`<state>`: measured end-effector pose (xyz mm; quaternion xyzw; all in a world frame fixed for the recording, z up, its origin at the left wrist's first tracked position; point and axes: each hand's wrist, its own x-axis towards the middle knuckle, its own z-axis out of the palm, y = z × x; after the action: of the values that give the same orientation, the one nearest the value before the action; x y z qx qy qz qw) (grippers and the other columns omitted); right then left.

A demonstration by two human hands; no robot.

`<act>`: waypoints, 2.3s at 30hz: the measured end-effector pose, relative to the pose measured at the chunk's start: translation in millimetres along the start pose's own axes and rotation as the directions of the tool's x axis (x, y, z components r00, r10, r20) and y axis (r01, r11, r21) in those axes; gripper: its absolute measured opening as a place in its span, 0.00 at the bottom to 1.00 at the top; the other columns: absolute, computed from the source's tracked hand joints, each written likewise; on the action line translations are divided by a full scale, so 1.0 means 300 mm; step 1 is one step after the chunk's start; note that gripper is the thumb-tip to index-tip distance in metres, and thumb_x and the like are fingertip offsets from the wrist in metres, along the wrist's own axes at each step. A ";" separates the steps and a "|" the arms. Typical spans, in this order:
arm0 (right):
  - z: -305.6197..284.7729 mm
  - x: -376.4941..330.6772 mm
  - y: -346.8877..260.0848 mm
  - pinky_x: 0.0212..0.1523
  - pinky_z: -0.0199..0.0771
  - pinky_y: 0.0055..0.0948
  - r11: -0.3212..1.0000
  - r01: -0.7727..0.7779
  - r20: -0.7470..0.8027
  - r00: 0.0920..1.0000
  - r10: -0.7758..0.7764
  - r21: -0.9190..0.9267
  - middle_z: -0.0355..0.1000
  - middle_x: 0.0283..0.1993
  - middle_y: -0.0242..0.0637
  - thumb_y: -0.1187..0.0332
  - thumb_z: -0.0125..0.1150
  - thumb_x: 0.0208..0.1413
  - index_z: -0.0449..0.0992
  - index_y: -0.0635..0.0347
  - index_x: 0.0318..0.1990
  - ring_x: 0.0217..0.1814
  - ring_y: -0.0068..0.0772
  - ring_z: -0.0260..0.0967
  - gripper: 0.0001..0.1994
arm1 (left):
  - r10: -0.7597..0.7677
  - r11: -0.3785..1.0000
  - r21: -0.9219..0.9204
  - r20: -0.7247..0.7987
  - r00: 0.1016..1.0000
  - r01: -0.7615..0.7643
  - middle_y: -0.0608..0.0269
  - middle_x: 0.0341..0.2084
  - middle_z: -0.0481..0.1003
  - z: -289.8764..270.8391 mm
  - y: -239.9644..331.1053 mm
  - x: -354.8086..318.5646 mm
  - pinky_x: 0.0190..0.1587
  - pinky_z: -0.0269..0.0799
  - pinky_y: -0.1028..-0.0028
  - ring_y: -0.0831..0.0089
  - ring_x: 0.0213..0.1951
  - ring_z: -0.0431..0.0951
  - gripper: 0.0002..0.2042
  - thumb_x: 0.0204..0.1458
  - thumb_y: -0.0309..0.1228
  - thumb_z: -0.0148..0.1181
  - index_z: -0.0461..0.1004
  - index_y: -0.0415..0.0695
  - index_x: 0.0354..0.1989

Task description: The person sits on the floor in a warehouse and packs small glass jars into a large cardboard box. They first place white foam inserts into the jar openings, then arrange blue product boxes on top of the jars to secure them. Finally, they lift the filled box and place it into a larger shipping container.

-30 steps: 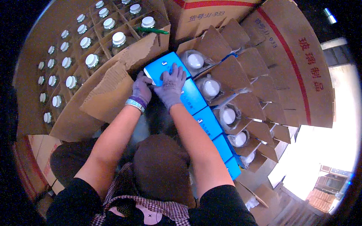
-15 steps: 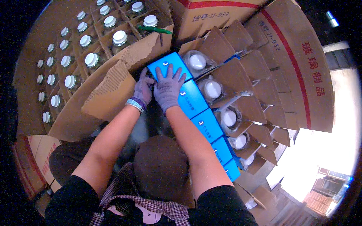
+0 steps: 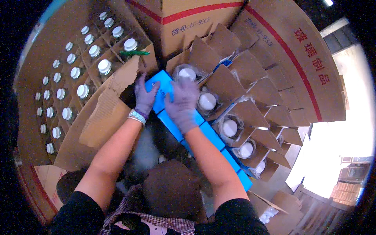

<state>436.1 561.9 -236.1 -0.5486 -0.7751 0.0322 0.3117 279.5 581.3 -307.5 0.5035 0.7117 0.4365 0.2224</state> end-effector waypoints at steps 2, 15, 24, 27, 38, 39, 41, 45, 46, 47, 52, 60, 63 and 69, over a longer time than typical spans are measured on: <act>-0.078 0.021 0.122 0.66 0.55 0.52 0.986 -0.103 -0.046 0.994 0.098 -0.133 0.68 0.55 0.47 0.63 0.65 0.44 0.76 0.57 0.48 0.64 0.56 0.58 0.21 | 0.134 0.988 -0.101 0.147 0.980 -0.120 0.38 0.66 0.57 0.031 0.111 0.053 0.69 0.54 0.55 0.46 0.66 0.59 0.49 0.43 0.51 0.72 0.54 0.41 0.70; -0.018 0.277 0.314 0.65 0.60 0.47 0.995 0.068 0.566 0.824 -0.017 -0.069 0.73 0.54 0.47 0.62 0.55 0.55 0.76 0.58 0.50 0.61 0.47 0.68 0.17 | 0.576 0.693 0.299 0.317 0.753 -0.656 0.49 0.58 0.68 0.264 0.066 0.105 0.68 0.50 0.53 0.50 0.62 0.62 0.32 0.46 0.49 0.66 0.70 0.44 0.58; -0.179 0.373 0.169 0.49 0.70 0.46 0.958 -0.089 0.410 0.890 0.199 -0.272 0.77 0.39 0.41 0.56 0.55 0.58 0.80 0.51 0.40 0.45 0.45 0.75 0.13 | 0.245 0.956 -0.212 0.202 0.948 -0.202 0.48 0.56 0.72 0.239 0.103 0.143 0.64 0.63 0.54 0.51 0.58 0.71 0.42 0.45 0.33 0.67 0.53 0.41 0.71; -0.085 0.334 0.148 0.51 0.70 0.46 0.935 0.092 0.511 0.853 0.103 -0.342 0.78 0.44 0.38 0.51 0.56 0.58 0.80 0.50 0.44 0.51 0.41 0.75 0.16 | -0.029 0.683 -0.675 0.357 0.934 0.279 0.46 0.56 0.73 0.189 0.026 0.293 0.62 0.66 0.69 0.60 0.58 0.72 0.38 0.49 0.27 0.54 0.50 0.37 0.72; 0.107 0.329 0.202 0.63 0.67 0.47 0.943 -0.180 0.528 0.792 0.307 -0.279 0.63 0.64 0.49 0.53 0.67 0.49 0.61 0.49 0.67 0.63 0.56 0.66 0.37 | 0.056 0.884 -0.448 0.391 0.919 0.137 0.51 0.50 0.76 0.170 -0.008 0.317 0.57 0.69 0.69 0.63 0.51 0.75 0.36 0.47 0.19 0.59 0.59 0.42 0.69; 0.110 0.326 0.203 0.62 0.69 0.46 0.947 -0.154 0.540 0.790 0.290 -0.283 0.63 0.65 0.49 0.53 0.67 0.50 0.60 0.47 0.68 0.63 0.56 0.66 0.37 | 0.053 0.915 -0.393 0.354 0.934 0.097 0.51 0.50 0.76 0.177 0.004 0.307 0.56 0.71 0.69 0.63 0.50 0.76 0.35 0.48 0.19 0.59 0.59 0.42 0.69; 0.115 0.319 0.193 0.58 0.72 0.46 0.944 -0.102 0.542 0.797 0.266 -0.314 0.64 0.63 0.48 0.57 0.66 0.51 0.62 0.44 0.67 0.62 0.56 0.67 0.34 | 0.061 0.957 -0.289 0.275 0.959 0.022 0.51 0.49 0.77 0.190 0.019 0.289 0.54 0.72 0.69 0.63 0.48 0.77 0.33 0.49 0.20 0.58 0.60 0.43 0.68; 0.132 0.284 0.179 0.49 0.78 0.44 0.915 0.021 0.494 0.847 0.198 -0.404 0.67 0.58 0.48 0.63 0.62 0.54 0.65 0.39 0.64 0.58 0.52 0.70 0.28 | 0.096 0.993 -0.079 0.191 0.977 -0.082 0.52 0.48 0.77 0.213 0.029 0.277 0.53 0.73 0.68 0.64 0.48 0.78 0.29 0.51 0.21 0.58 0.63 0.43 0.65; 0.138 0.277 0.185 0.48 0.78 0.43 0.904 0.055 0.479 0.861 0.171 -0.423 0.68 0.58 0.48 0.63 0.60 0.55 0.65 0.38 0.64 0.58 0.50 0.71 0.27 | 0.101 0.995 -0.024 0.192 0.976 -0.099 0.52 0.48 0.77 0.218 0.031 0.277 0.54 0.73 0.68 0.64 0.49 0.78 0.28 0.51 0.21 0.59 0.64 0.43 0.64; 0.148 0.273 0.178 0.48 0.78 0.43 0.909 0.019 0.508 0.834 0.215 -0.416 0.68 0.58 0.47 0.64 0.59 0.56 0.64 0.39 0.65 0.58 0.49 0.71 0.27 | 0.086 0.992 -0.105 0.173 0.981 -0.069 0.53 0.48 0.78 0.220 0.010 0.286 0.54 0.73 0.68 0.64 0.50 0.78 0.27 0.51 0.21 0.58 0.66 0.43 0.63; 0.191 0.252 0.134 0.49 0.77 0.43 0.934 -0.082 0.627 0.720 0.297 -0.348 0.69 0.58 0.48 0.64 0.52 0.59 0.62 0.51 0.69 0.58 0.46 0.72 0.28 | 0.119 0.914 -0.400 0.103 0.988 -0.068 0.51 0.48 0.78 0.220 -0.050 0.273 0.53 0.73 0.65 0.59 0.52 0.78 0.19 0.51 0.18 0.54 0.75 0.44 0.52; -0.072 0.168 0.123 0.53 0.74 0.47 0.995 -0.096 0.497 0.864 0.074 0.018 0.73 0.52 0.50 0.59 0.54 0.59 0.78 0.53 0.50 0.55 0.45 0.72 0.16 | 0.463 0.876 -0.014 0.298 0.835 -0.481 0.49 0.48 0.77 0.200 0.042 0.181 0.58 0.68 0.60 0.50 0.53 0.74 0.14 0.53 0.35 0.59 0.78 0.44 0.46; -0.249 0.022 0.159 0.52 0.73 0.47 0.985 -0.169 0.125 0.979 0.163 0.035 0.72 0.47 0.48 0.61 0.60 0.54 0.78 0.57 0.45 0.50 0.51 0.72 0.14 | 0.481 0.875 -0.150 0.381 0.790 -0.460 0.47 0.56 0.71 0.140 0.138 0.050 0.62 0.65 0.59 0.51 0.58 0.70 0.26 0.51 0.41 0.64 0.71 0.44 0.57; -0.330 -0.175 0.317 0.57 0.67 0.47 0.883 -0.224 0.247 0.906 0.345 -0.412 0.72 0.51 0.45 0.63 0.64 0.49 0.75 0.56 0.50 0.60 0.53 0.64 0.19 | 0.593 0.798 -0.189 0.416 0.690 -0.572 0.49 0.59 0.66 0.245 0.243 -0.215 0.62 0.63 0.56 0.49 0.59 0.67 0.43 0.39 0.49 0.74 0.64 0.43 0.64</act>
<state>577.1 524.8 -217.5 -0.6946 -0.7162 0.0163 0.0660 398.7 560.0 -292.1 0.7854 0.4328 0.3696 0.2434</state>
